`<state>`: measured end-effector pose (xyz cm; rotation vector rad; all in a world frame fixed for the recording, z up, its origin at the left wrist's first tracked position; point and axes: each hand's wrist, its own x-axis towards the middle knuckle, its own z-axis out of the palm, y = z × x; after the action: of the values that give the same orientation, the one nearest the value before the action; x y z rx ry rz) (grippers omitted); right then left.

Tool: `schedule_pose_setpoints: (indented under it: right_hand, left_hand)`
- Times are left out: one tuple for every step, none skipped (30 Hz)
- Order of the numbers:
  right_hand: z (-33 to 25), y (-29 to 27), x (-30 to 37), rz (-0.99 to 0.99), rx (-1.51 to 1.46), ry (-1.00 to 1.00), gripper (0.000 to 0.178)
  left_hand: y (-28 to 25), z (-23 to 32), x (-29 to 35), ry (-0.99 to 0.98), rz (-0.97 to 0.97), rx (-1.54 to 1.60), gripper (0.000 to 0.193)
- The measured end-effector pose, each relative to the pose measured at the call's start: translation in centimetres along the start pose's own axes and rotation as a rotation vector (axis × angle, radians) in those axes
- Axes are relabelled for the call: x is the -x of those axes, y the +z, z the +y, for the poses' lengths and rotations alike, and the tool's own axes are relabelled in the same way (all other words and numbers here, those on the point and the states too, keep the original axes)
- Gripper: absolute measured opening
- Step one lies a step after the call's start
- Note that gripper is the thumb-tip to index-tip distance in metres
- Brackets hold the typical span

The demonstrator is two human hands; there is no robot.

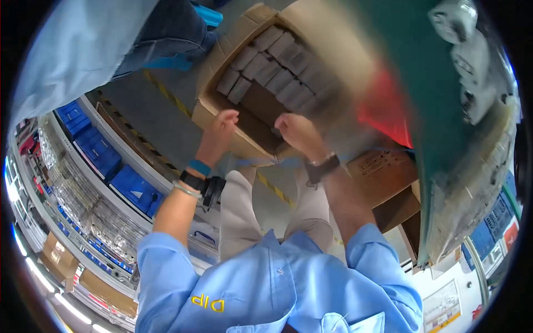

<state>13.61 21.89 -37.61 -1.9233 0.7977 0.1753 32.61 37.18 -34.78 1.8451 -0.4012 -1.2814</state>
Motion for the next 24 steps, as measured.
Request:
schedule_pose_setpoints:
  right_hand:
    - [3.1,2.4,-0.3,-0.263,0.271,0.012,0.017]
    - [5.5,5.0,-0.5,-0.28,0.265,0.022,0.017]
    - [6.2,6.6,-1.1,-0.26,0.35,-0.048,0.017]
    - [7.0,8.2,-1.7,-0.238,0.431,-0.119,0.017]
    - [8.0,9.8,-2.4,-0.215,0.509,-0.189,0.017]
    - [9.1,11.4,-3.4,-0.22,0.495,-0.19,0.017]
    - [10.4,12.8,-4.4,-0.345,0.541,-0.148,0.017]
    - [10.8,14.6,-6.1,-0.476,0.571,-0.123,0.018]
    - [11.2,16.0,-7.7,-0.6,0.612,-0.1,0.018]
    - [15.0,17.4,-8.2,-0.598,0.621,-0.078,0.018]
    - [20.0,19.4,-8.3,-0.541,0.745,-0.063,0.021]
    - [26.9,19.5,-6.7,-0.494,0.904,0.0,0.029]
    - [30.7,19.2,-5.2,-0.455,1.041,0.038,0.041]
    - [27.1,21.4,-7.1,-0.459,0.988,0.003,0.041]
    - [23.4,21.8,-9.7,-0.66,0.894,-0.081,0.044]
    - [19.3,21.6,-11.8,-0.857,0.803,-0.172,0.048]
    - [15.5,20.0,-13.5,-1.064,0.747,-0.222,0.052]
    - [17.2,20.3,-12.8,-1.073,0.77,-0.167,0.052]
    - [20.5,21.4,-11.4,-1.087,0.934,-0.041,0.052]
    - [23.1,22.5,-10.1,-1.102,1.085,0.071,0.052]
    - [26.1,22.3,-8.5,-1.118,1.235,0.182,0.052]
    - [25.7,22.5,-8.1,-1.125,1.223,0.182,0.052]
    - [24.8,22.0,-7.8,-0.92,1.023,0.164,0.047]
    - [23.5,21.2,-8.0,-0.715,0.823,0.146,0.043]
  left_hand:
    - [-0.2,-1.9,0.1,-0.018,-0.005,-0.074,0.025]
    - [-0.6,-4.0,0.1,-0.044,-0.002,-0.152,0.026]
    - [-1.3,-5.4,-0.5,-0.059,0.006,-0.238,0.027]
    - [-1.7,-6.9,-1.5,-0.068,0.007,-0.243,0.027]
    - [-1.9,-8.6,-2.5,-0.022,0.052,-0.257,0.029]
    - [-1.9,-10.3,-3.7,0.024,0.097,-0.274,0.031]
    - [-2.1,-11.9,-4.8,0.07,0.141,-0.294,0.033]
    - [-3.0,-13.7,-6.0,0.049,0.153,-0.32,0.033]
    - [-3.7,-14.7,-7.9,0.06,0.2,-0.524,0.038]
    - [-2.5,-15.1,-10.9,0.092,0.219,-0.693,0.044]
    - [-1.1,-15.5,-14.0,0.102,0.201,-0.674,0.044]
    - [2.6,-15.3,-17.8,0.025,0.12,-0.65,0.055]
    - [5.1,-15.9,-20.4,-0.067,0.047,-0.654,0.066]
    - [2.8,-18.6,-21.3,-0.102,0.064,-0.704,0.066]
    - [-1.0,-21.3,-21.8,-0.049,0.169,-0.908,0.074]
    - [-4.9,-23.7,-21.9,0.006,0.264,-1.115,0.081]
    - [-6.4,-25.3,-22.3,0.085,0.333,-1.273,0.089]
    - [-4.2,-25.6,-23.4,0.109,0.309,-1.227,0.089]
    - [-0.9,-25.3,-24.6,0.083,0.286,-1.17,0.095]
    - [1.4,-25.0,-25.2,0.047,0.264,-1.13,0.102]
    - [4.0,-24.6,-25.9,0.012,0.239,-1.093,0.109]
    - [3.6,-25.0,-25.8,0.006,0.229,-1.1,0.109]
    - [3.0,-25.2,-25.6,-0.068,0.167,-1.104,0.109]
    - [2.4,-25.5,-25.5,-0.142,0.107,-1.107,0.109]
